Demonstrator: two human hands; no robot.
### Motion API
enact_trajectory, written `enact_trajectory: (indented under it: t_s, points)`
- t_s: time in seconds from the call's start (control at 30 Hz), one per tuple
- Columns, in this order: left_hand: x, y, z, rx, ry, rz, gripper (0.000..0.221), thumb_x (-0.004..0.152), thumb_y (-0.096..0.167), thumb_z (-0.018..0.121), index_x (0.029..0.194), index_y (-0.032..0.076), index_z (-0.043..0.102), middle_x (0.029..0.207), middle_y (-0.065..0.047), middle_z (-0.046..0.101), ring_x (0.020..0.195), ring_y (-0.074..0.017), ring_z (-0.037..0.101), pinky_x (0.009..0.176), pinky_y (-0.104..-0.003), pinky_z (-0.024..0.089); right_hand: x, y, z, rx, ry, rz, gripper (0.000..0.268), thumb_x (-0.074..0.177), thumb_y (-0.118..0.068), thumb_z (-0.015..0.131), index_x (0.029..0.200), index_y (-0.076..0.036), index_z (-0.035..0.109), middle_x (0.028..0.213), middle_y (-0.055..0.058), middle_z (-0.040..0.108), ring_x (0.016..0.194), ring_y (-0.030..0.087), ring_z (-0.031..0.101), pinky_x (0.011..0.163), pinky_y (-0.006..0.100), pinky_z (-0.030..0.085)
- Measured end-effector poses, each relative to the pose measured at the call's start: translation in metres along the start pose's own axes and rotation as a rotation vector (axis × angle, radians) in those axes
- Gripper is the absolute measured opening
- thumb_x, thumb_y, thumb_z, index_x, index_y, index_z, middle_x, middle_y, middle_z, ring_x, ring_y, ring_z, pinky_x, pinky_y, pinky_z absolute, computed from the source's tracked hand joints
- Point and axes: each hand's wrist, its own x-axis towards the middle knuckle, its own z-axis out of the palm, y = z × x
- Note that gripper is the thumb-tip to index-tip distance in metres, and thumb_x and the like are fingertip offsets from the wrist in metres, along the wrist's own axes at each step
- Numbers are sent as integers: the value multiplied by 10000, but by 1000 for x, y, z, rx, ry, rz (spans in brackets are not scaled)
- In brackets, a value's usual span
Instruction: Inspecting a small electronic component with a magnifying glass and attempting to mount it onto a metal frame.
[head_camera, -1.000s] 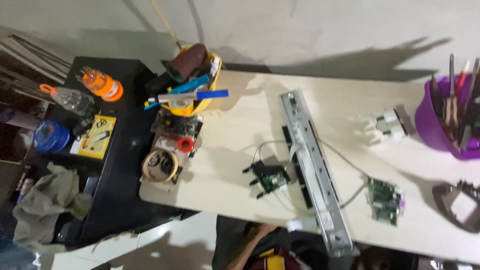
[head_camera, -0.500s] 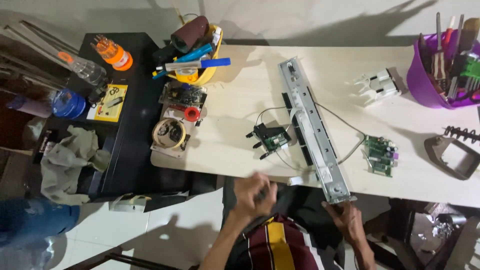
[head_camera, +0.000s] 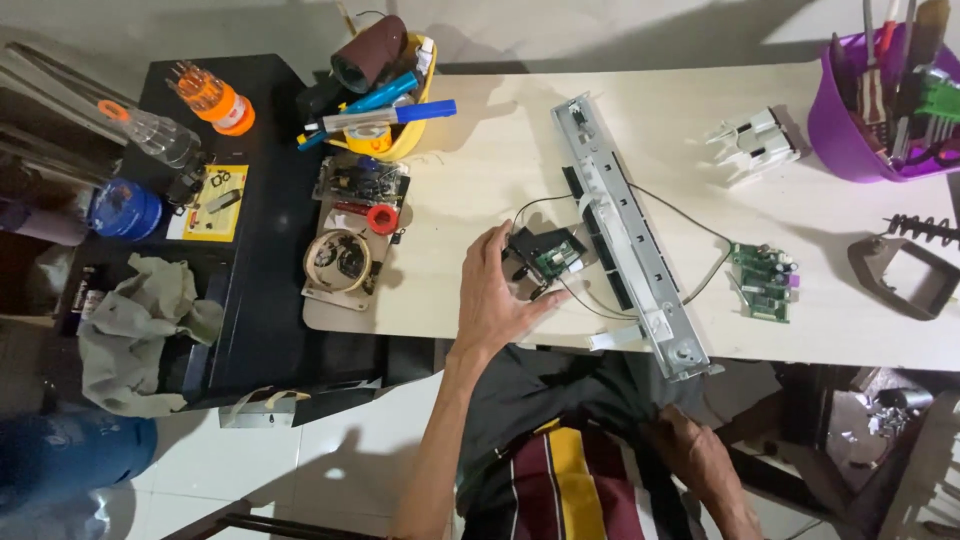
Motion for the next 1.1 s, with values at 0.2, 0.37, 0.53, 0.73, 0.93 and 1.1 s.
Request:
enact_trajectory:
  t_s: [0.2, 0.37, 0.53, 0.73, 0.93, 1.1]
  points:
    - [-7, -12, 8, 45, 83, 63, 826, 813, 490, 782, 1450, 90, 441, 1384, -154, 518, 1290, -304, 503, 1067, -447, 479, -35, -70, -76, -123, -295, 76, 487, 951, -583, 543, 1267, -215, 577, 1316, 21, 689, 1156, 275, 721, 868, 451, 583]
    - [-12, -22, 15, 106, 173, 225, 838, 857, 391, 844, 1508, 95, 408, 1437, -153, 512, 1342, -321, 509, 1140, -466, 480, -79, -147, -160, 189, -190, -231, 197, 876, -350, 724, 991, -239, 839, 867, -74, 923, 759, 21, 858, 635, 221, 632]
    - [-16, -18, 12, 56, 150, 264, 850, 814, 157, 882, 1523, 101, 417, 1466, -125, 507, 1382, -305, 499, 1180, -457, 457, -53, -180, -184, 227, 208, -580, 180, 930, -242, 673, 1022, -122, 771, 959, 24, 823, 707, 101, 815, 579, 225, 679]
    - [-14, -26, 24, 20, 257, 355, 949, 695, 65, 911, 1532, 80, 463, 1434, -162, 517, 1386, -354, 501, 1178, -494, 422, 9, -216, -191, 159, 527, -811, 157, 952, -193, 745, 1101, -147, 764, 996, 44, 735, 960, 260, 736, 848, 385, 583]
    - [-13, -20, 21, -20, 264, 331, 890, 727, 95, 897, 1515, 56, 483, 1426, -160, 521, 1380, -340, 506, 1159, -472, 450, 43, -231, -196, 69, 572, -907, 200, 958, -222, 753, 1141, -141, 753, 1043, 68, 711, 934, 266, 728, 802, 406, 587]
    - [-15, -16, 20, -25, 268, 294, 863, 738, 138, 881, 1507, 78, 495, 1412, -151, 524, 1368, -351, 515, 1142, -499, 469, 51, -238, -196, 96, 543, -931, 168, 965, -215, 756, 1103, -120, 761, 986, 81, 707, 893, 269, 728, 777, 399, 584]
